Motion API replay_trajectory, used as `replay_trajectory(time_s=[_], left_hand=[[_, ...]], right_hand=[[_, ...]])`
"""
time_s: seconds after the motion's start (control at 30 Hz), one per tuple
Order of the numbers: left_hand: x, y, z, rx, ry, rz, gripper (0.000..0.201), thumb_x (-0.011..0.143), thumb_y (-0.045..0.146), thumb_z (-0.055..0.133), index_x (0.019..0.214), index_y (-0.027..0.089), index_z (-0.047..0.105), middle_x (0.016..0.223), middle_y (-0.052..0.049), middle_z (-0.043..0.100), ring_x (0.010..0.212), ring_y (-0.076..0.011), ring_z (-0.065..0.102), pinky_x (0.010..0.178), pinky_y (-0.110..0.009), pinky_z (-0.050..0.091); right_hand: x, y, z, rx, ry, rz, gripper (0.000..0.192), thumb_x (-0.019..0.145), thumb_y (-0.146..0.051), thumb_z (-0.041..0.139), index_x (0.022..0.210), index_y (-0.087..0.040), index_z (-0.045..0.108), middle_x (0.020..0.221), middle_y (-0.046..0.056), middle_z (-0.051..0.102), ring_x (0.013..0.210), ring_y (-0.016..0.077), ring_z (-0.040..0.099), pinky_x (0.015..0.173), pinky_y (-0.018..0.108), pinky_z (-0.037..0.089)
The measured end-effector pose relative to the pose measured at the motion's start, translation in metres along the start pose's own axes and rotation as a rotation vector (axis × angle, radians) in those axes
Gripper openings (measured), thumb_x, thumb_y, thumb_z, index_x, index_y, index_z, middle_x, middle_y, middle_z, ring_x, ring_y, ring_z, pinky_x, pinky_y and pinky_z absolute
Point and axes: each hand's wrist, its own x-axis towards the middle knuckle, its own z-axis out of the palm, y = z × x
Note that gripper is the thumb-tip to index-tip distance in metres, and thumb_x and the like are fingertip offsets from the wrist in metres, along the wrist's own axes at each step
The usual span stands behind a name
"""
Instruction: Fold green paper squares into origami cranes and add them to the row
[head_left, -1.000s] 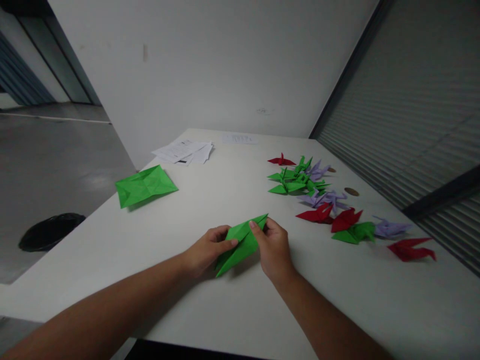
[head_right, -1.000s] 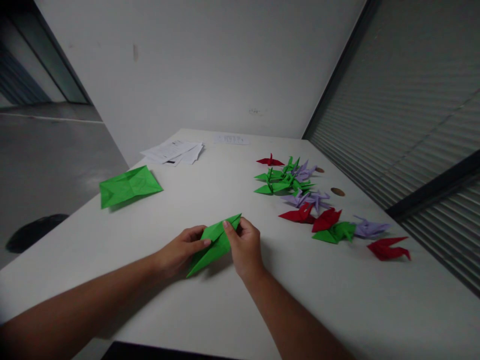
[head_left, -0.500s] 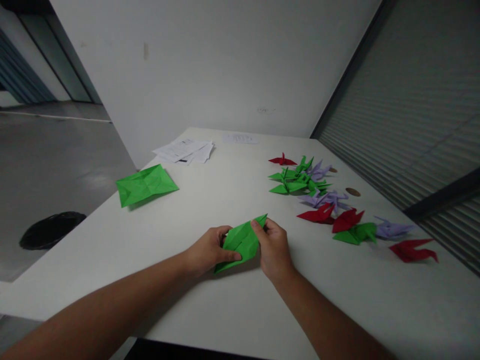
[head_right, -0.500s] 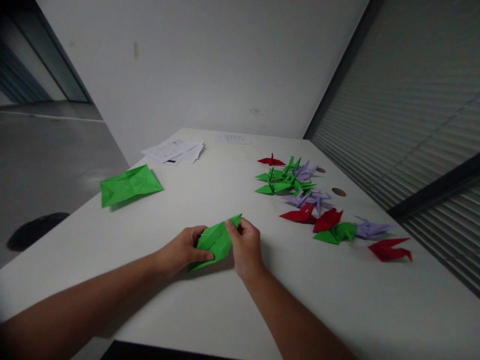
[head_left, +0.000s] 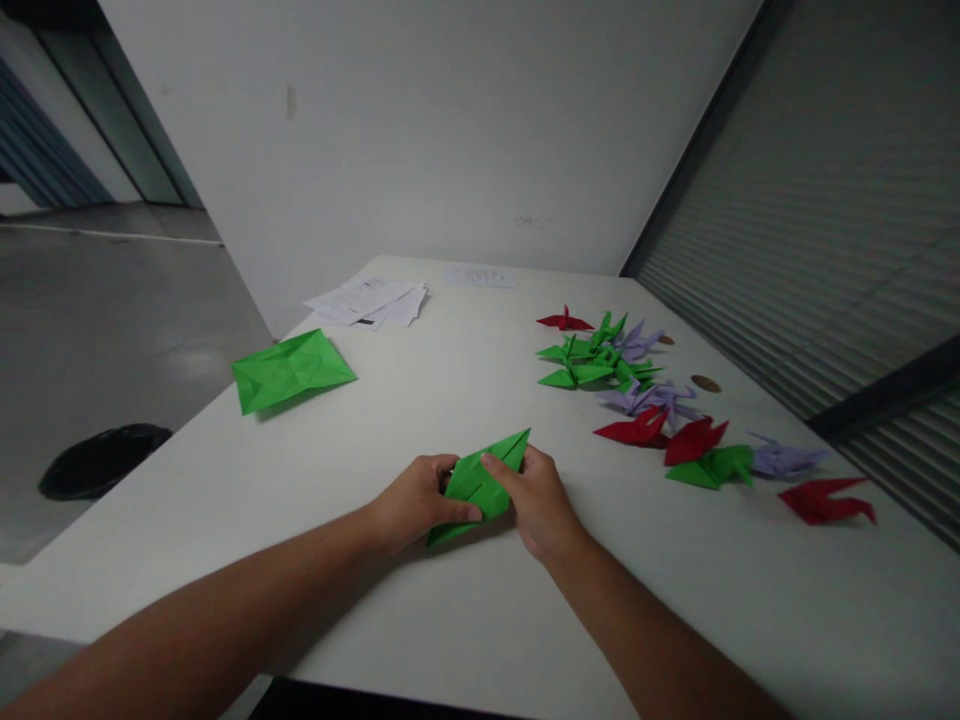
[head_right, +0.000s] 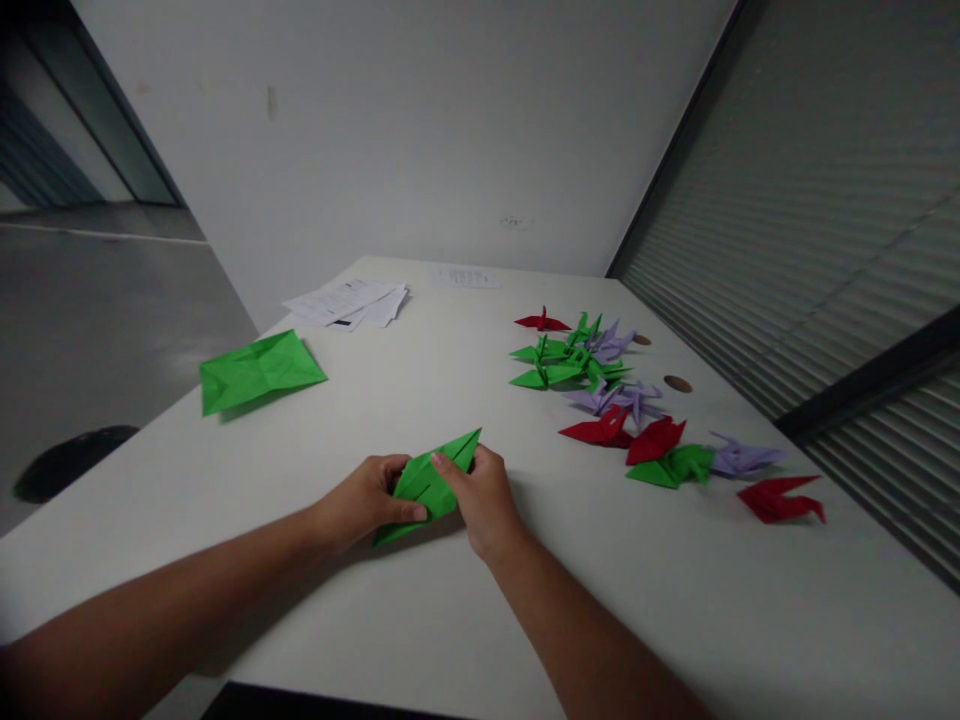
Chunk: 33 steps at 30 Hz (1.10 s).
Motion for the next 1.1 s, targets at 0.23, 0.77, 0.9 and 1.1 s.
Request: replay_trajectory(time_s=[0.23, 0.77, 0.9, 1.1], left_hand=[[0.002, -0.005, 0.002, -0.202, 0.045, -0.052, 0.055, 0.080, 0.065, 0.075, 0.081, 0.009, 0.071, 0.063, -0.002, 0.057, 0.055, -0.0111, 0.046, 0.051, -0.025, 0.033], [0.002, -0.004, -0.005, 0.037, -0.042, -0.116, 0.037, 0.063, 0.040, 0.088, 0.069, 0.014, 0.063, 0.058, 0.003, 0.061, 0.051, -0.0089, 0.049, 0.052, -0.022, 0.036], [0.001, -0.006, -0.006, -0.004, -0.081, -0.149, 0.034, 0.061, 0.037, 0.088, 0.074, 0.014, 0.066, 0.067, -0.003, 0.072, 0.056, -0.0121, 0.060, 0.056, -0.023, 0.042], [-0.002, -0.002, -0.006, -0.033, -0.133, -0.156, 0.032, 0.065, 0.035, 0.087, 0.079, 0.013, 0.069, 0.076, -0.008, 0.078, 0.061, -0.0148, 0.067, 0.062, -0.025, 0.047]], right_hand=[[0.002, 0.001, -0.006, -0.183, 0.045, -0.101, 0.031, 0.070, -0.043, 0.087, 0.076, -0.017, 0.071, 0.070, 0.003, 0.072, 0.062, 0.0197, 0.063, 0.058, 0.032, 0.052], [0.010, 0.005, -0.017, -0.236, 0.163, -0.227, 0.037, 0.072, -0.049, 0.086, 0.076, -0.017, 0.070, 0.070, 0.003, 0.073, 0.061, 0.0201, 0.065, 0.056, 0.030, 0.053], [0.012, 0.004, -0.020, -0.211, 0.187, -0.244, 0.036, 0.072, -0.048, 0.087, 0.079, -0.017, 0.070, 0.072, 0.003, 0.073, 0.061, 0.0195, 0.065, 0.056, 0.030, 0.053], [0.015, 0.003, -0.024, -0.187, 0.205, -0.251, 0.035, 0.073, -0.046, 0.087, 0.082, -0.016, 0.071, 0.075, 0.003, 0.074, 0.063, 0.0193, 0.065, 0.057, 0.029, 0.053]])
